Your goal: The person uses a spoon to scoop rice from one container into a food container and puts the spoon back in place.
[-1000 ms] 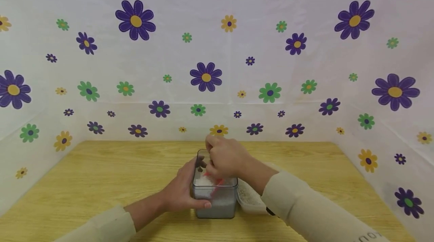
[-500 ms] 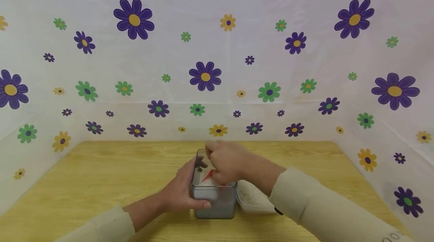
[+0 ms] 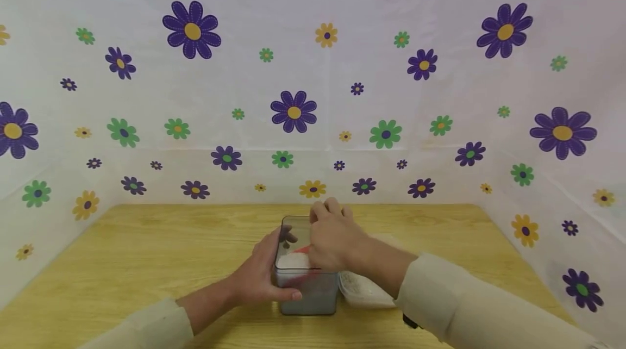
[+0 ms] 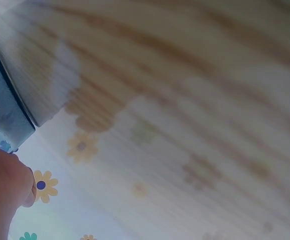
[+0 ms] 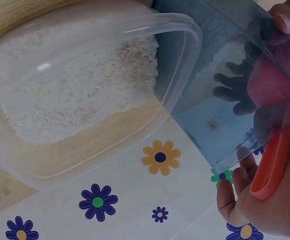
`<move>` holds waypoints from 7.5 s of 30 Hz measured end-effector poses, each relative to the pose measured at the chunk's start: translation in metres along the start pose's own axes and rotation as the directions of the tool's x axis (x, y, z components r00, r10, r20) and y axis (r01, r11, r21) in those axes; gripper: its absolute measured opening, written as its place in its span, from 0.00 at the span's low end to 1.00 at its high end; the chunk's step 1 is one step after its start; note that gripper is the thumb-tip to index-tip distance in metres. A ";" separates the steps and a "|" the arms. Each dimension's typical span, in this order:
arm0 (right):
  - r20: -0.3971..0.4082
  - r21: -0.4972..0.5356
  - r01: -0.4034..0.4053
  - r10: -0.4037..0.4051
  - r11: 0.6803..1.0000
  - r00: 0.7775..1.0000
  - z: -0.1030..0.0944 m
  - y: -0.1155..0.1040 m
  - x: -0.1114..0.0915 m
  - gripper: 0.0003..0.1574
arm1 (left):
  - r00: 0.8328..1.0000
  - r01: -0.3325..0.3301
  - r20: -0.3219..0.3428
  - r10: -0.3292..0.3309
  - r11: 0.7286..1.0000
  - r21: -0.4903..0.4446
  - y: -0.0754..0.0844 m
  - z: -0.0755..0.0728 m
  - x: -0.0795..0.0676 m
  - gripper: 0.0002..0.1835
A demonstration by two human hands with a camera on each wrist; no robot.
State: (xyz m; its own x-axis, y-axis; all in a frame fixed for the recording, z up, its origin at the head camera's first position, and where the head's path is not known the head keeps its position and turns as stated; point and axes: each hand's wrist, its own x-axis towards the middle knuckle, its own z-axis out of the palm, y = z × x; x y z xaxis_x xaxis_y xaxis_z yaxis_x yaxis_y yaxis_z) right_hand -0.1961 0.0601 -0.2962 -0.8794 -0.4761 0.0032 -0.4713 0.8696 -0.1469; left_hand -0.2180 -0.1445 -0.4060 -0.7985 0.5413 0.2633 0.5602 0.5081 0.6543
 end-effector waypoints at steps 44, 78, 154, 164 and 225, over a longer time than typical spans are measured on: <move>-0.104 0.222 -0.009 0.033 0.975 0.994 -0.014 0.041 -0.019 0.23 | 1.000 0.030 -0.006 -0.030 0.999 -0.014 0.005 0.000 0.000 0.60; -0.117 0.440 -0.145 0.217 0.886 0.969 -0.004 0.149 -0.096 0.16 | 0.999 0.025 -0.023 -0.026 1.000 -0.013 0.001 0.002 -0.002 0.63; 0.083 -0.621 0.136 -0.108 0.772 0.991 -0.011 0.098 -0.064 0.12 | 0.999 0.033 0.001 -0.033 0.999 -0.024 0.003 -0.003 0.002 0.63; -0.076 -0.444 0.004 -0.042 0.896 0.996 -0.010 0.100 -0.054 0.17 | 0.999 0.043 0.006 -0.043 0.998 -0.037 0.001 -0.003 0.000 0.62; -0.412 -0.334 0.143 -0.281 0.932 0.867 -0.040 0.040 -0.012 0.18 | 1.000 -0.003 0.007 0.003 1.000 -0.023 -0.001 0.000 -0.007 0.60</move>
State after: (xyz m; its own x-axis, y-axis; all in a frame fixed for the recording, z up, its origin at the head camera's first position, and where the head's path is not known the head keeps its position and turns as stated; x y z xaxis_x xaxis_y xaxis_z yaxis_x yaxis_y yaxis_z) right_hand -0.2068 0.1056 -0.2625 -0.6575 -0.6032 0.4516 -0.5873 0.7857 0.1943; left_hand -0.2127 -0.1488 -0.4084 -0.7951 0.5478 0.2603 0.5573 0.4906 0.6699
